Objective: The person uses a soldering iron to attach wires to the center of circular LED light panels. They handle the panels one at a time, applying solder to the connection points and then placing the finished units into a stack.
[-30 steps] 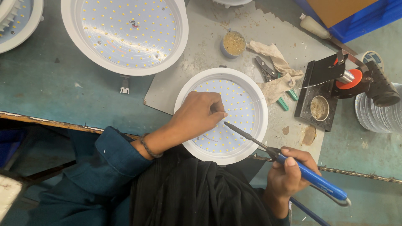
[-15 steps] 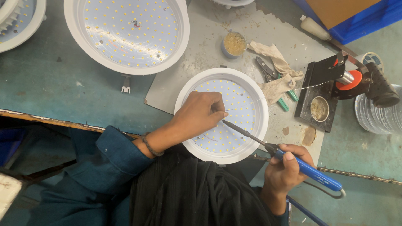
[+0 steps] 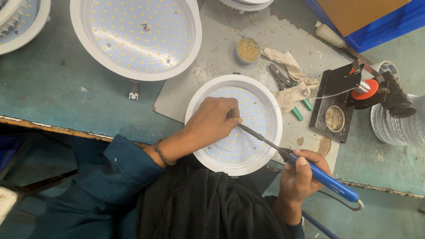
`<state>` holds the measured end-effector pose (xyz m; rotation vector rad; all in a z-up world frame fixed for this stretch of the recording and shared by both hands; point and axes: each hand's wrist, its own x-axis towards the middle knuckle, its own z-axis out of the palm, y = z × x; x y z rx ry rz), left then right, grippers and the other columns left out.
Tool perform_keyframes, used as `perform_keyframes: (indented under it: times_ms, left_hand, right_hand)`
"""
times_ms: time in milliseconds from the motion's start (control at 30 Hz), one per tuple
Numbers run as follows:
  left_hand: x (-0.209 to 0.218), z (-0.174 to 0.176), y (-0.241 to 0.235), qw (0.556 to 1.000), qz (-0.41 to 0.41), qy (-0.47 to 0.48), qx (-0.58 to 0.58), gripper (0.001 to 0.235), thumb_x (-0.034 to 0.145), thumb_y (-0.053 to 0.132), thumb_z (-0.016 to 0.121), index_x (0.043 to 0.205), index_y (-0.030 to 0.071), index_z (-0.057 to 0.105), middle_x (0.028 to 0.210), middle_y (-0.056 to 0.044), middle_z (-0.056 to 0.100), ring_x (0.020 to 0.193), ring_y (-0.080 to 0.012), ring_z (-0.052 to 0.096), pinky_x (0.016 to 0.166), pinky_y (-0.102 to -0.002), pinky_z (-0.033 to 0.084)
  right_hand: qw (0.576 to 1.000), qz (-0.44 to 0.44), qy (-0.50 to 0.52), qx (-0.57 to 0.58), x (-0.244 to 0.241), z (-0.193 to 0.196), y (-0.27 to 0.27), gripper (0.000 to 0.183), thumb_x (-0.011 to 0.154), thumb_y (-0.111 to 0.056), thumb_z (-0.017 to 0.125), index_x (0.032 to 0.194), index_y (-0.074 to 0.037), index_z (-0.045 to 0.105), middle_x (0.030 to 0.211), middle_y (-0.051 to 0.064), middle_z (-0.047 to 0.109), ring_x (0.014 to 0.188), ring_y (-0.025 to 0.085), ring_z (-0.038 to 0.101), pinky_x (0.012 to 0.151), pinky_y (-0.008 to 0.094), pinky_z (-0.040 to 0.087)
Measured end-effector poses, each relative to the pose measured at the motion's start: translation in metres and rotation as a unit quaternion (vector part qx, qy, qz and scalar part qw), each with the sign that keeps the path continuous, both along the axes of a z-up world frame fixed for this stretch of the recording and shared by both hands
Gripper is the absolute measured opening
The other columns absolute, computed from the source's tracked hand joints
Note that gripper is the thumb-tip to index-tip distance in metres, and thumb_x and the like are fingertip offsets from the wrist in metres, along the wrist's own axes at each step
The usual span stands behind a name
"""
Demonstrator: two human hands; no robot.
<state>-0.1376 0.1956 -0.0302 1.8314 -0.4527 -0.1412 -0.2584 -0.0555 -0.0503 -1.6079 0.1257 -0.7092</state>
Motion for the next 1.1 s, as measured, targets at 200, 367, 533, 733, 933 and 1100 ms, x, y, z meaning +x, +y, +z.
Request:
perform_keyframes:
  times_ms: [200,367,533,733,933,1100]
  left_hand:
    - [0.008,0.009,0.013,1.0,-0.007,0.014,0.006,0.011,0.081,0.012,0.074,0.081,0.001,0.073,0.077,-0.014,0.074,0.073,-0.0301,0.074,0.068,-0.038,0.056]
    - [0.014,0.017,0.018,0.999,-0.024,0.041,0.017,0.013,0.08,0.013,0.074,0.079,-0.001,0.072,0.074,-0.015,0.074,0.063,-0.0257,0.074,0.064,-0.036,0.056]
    - [0.016,0.021,0.018,0.996,-0.036,0.078,0.03,0.013,0.082,0.013,0.072,0.086,0.001,0.073,0.073,-0.015,0.074,0.059,-0.0229,0.075,0.061,-0.035,0.057]
    - [0.018,0.017,0.02,0.998,-0.028,-0.007,0.056,0.013,0.079,0.011,0.073,0.085,0.0,0.075,0.077,-0.018,0.073,0.072,-0.0331,0.074,0.07,-0.041,0.056]
    - [0.018,0.013,0.019,0.998,-0.033,-0.015,0.052,0.012,0.077,0.01,0.073,0.083,-0.001,0.073,0.08,-0.018,0.074,0.075,-0.0339,0.074,0.071,-0.041,0.056]
    - [0.018,0.014,0.018,0.998,-0.033,-0.011,0.044,0.011,0.077,0.009,0.072,0.082,-0.001,0.072,0.08,-0.017,0.074,0.076,-0.0336,0.074,0.071,-0.041,0.056]
  right_hand:
    - [0.996,0.028,0.009,-0.081,0.0,0.015,-0.001,0.027,0.092,-0.017,0.071,0.094,0.01,0.066,0.074,0.013,0.064,0.051,0.012,0.056,0.053,0.02,0.043]
    - [0.978,0.1,0.015,-0.183,0.008,0.037,-0.006,0.023,0.092,-0.015,0.069,0.097,0.008,0.068,0.075,0.014,0.067,0.051,0.012,0.058,0.05,0.019,0.044]
    - [0.947,0.15,-0.112,-0.26,0.024,0.039,-0.004,0.043,0.098,-0.016,0.073,0.11,0.007,0.038,0.09,0.017,0.07,0.062,0.018,0.061,0.061,0.027,0.049]
    - [0.979,0.097,-0.006,-0.179,0.013,0.049,-0.004,0.027,0.091,-0.018,0.071,0.096,0.008,0.068,0.08,0.015,0.068,0.053,0.013,0.058,0.052,0.019,0.045]
    - [0.977,0.091,0.034,-0.19,0.014,0.05,-0.006,0.027,0.092,-0.017,0.072,0.096,0.009,0.07,0.077,0.012,0.067,0.054,0.012,0.06,0.052,0.018,0.045]
    - [0.975,0.101,0.043,-0.191,0.016,0.051,-0.003,0.027,0.091,-0.018,0.072,0.099,0.008,0.071,0.075,0.011,0.066,0.053,0.011,0.06,0.052,0.018,0.046]
